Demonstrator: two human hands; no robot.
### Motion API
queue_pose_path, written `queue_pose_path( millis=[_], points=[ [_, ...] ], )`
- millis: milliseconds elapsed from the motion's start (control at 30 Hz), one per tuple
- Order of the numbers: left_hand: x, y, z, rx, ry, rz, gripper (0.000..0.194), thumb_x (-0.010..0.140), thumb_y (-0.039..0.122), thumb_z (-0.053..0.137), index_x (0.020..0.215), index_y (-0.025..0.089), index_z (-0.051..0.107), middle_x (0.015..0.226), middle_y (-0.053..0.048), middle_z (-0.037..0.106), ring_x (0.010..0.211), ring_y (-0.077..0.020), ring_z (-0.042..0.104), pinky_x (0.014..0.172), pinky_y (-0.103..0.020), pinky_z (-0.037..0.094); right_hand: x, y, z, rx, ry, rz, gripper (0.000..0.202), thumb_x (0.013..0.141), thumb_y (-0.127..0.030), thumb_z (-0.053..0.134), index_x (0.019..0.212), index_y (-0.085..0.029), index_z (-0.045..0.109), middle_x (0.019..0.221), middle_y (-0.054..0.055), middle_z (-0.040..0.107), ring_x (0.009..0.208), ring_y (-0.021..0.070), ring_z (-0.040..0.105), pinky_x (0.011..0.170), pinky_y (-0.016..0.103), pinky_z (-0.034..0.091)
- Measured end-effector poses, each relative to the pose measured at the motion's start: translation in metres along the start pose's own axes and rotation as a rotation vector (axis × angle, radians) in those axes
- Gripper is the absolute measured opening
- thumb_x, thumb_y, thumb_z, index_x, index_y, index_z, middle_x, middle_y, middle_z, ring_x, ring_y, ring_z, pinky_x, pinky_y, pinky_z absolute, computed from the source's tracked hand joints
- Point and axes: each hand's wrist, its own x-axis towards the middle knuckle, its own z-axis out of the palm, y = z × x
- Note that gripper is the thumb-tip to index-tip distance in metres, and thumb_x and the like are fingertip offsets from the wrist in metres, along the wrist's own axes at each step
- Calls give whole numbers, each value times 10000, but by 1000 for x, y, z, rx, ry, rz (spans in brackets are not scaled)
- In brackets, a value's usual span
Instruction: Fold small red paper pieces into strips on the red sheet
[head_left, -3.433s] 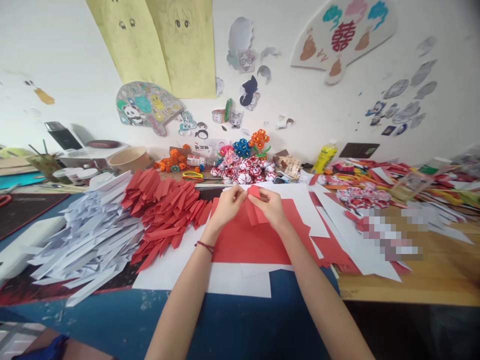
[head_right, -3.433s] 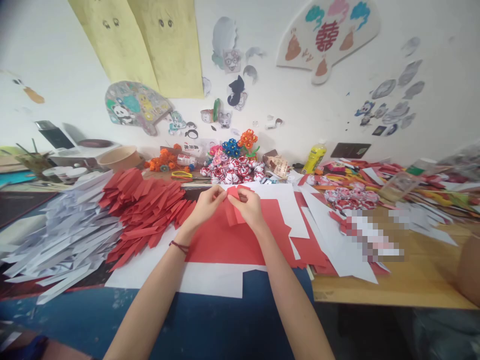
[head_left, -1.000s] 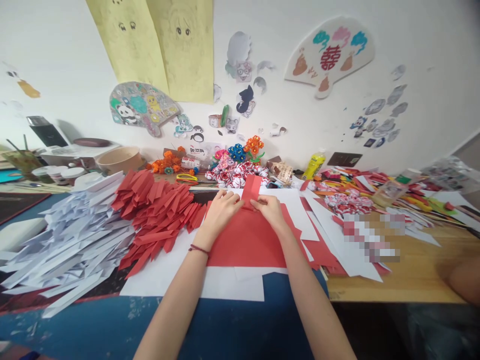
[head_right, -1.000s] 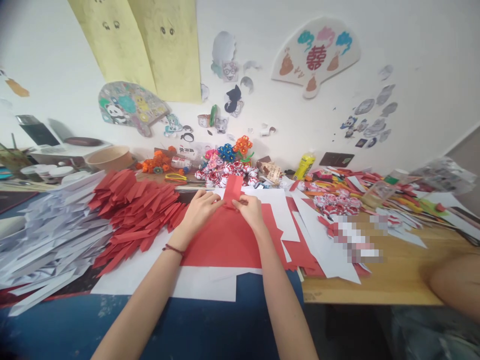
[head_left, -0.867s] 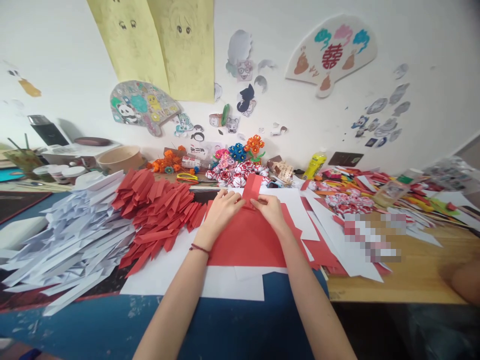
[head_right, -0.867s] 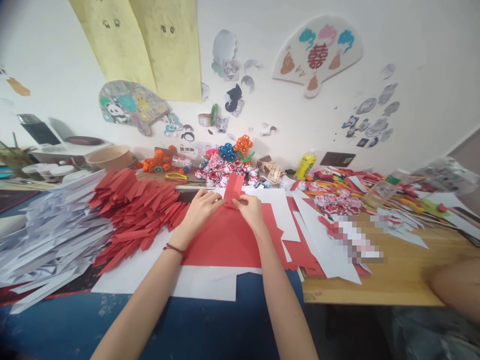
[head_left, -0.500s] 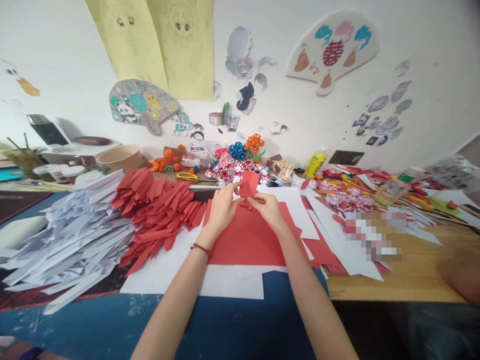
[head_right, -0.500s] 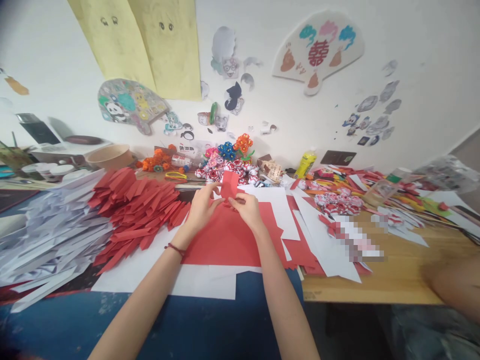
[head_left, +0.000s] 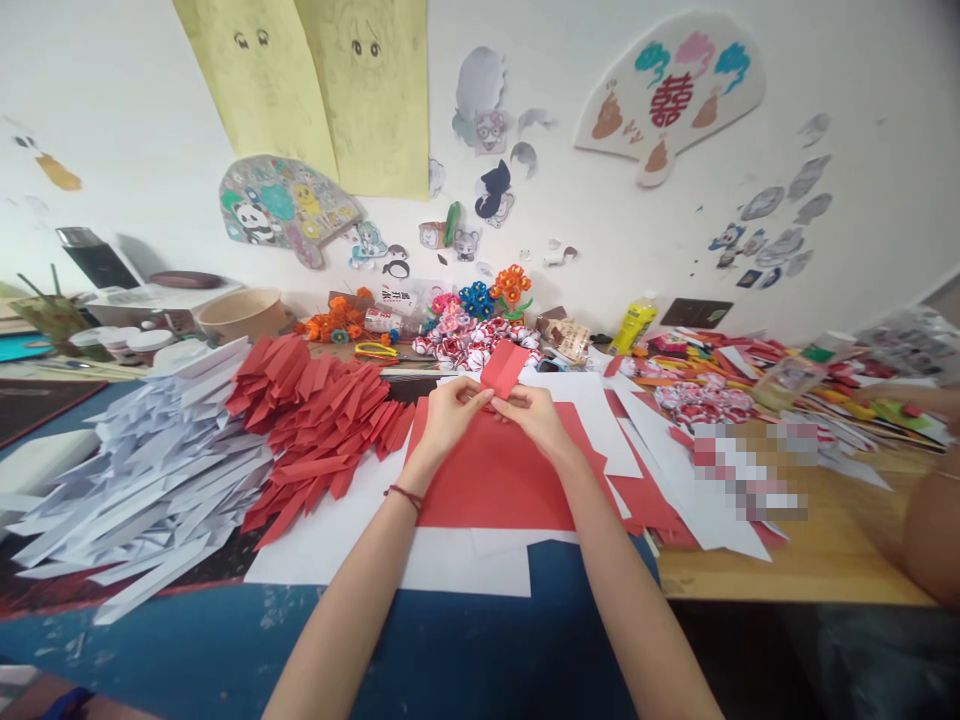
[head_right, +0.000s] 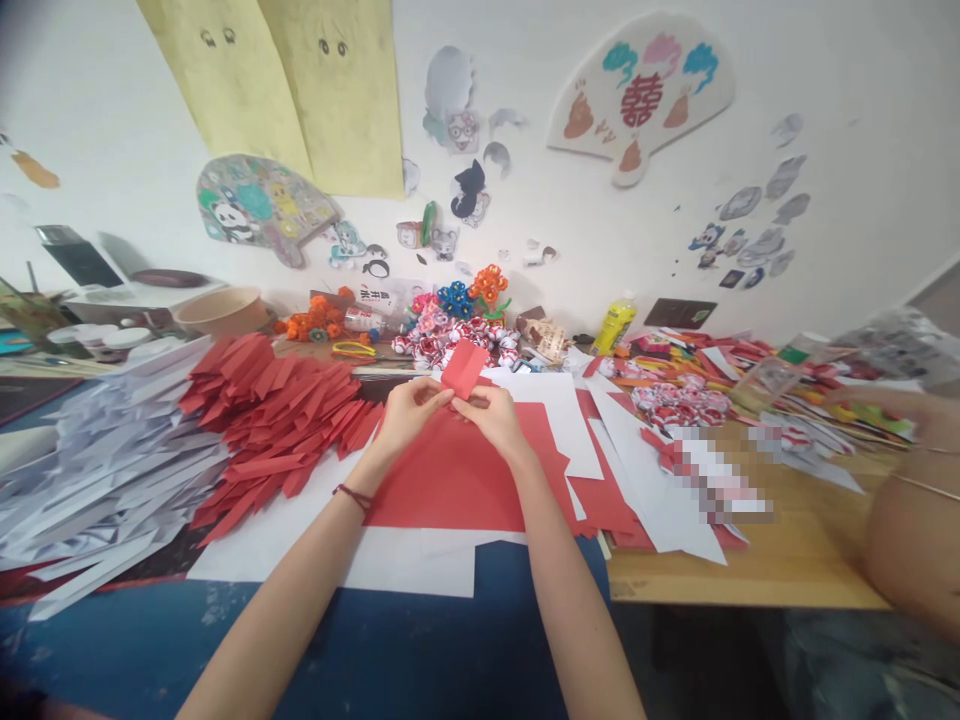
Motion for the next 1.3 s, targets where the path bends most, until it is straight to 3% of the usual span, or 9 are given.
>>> queue_pose_path(
  millis=[200, 667, 933, 1300],
  points=[
    [-2, 9, -1, 27, 23, 19, 250, 822, 391, 633, 763, 153, 680, 731, -28, 693, 642, -129, 568, 631, -236, 420, -1, -2, 2, 26, -4, 9, 358, 719, -418, 768, 971, -164, 748, 932, 83, 737, 798, 225, 677, 707, 331, 543],
    [0, 7, -2, -94, -4, 29, 240, 837, 380, 619, 824, 157, 706, 819, -55, 729, 749, -164, 644, 700, -245, 473, -1, -1, 3, 61, 94, -12, 298, 729, -418, 761, 858, -152, 727, 768, 59, 707, 679, 195, 652, 636, 307, 526],
    [-3, 12, -2, 6, 34, 36, 240, 847, 370, 602, 841, 161, 719, 813, -46, 733, 705, -151, 622, 658, -237, 449, -2, -4, 4, 58, 102, -4, 329, 727, -435, 757, 888, -149, 736, 785, 69, 717, 675, 197, 650, 634, 310, 521],
    [-5, 19, -3, 55, -13, 41, 276, 878, 370, 547, 878, 153, 717, 844, -50, 735, 742, -161, 630, 687, -250, 445, -3, -7, 4, 29, 121, -22, 347, 718, -457, 745, 880, -151, 736, 812, 74, 724, 722, 226, 660, 657, 335, 531]
  ],
)
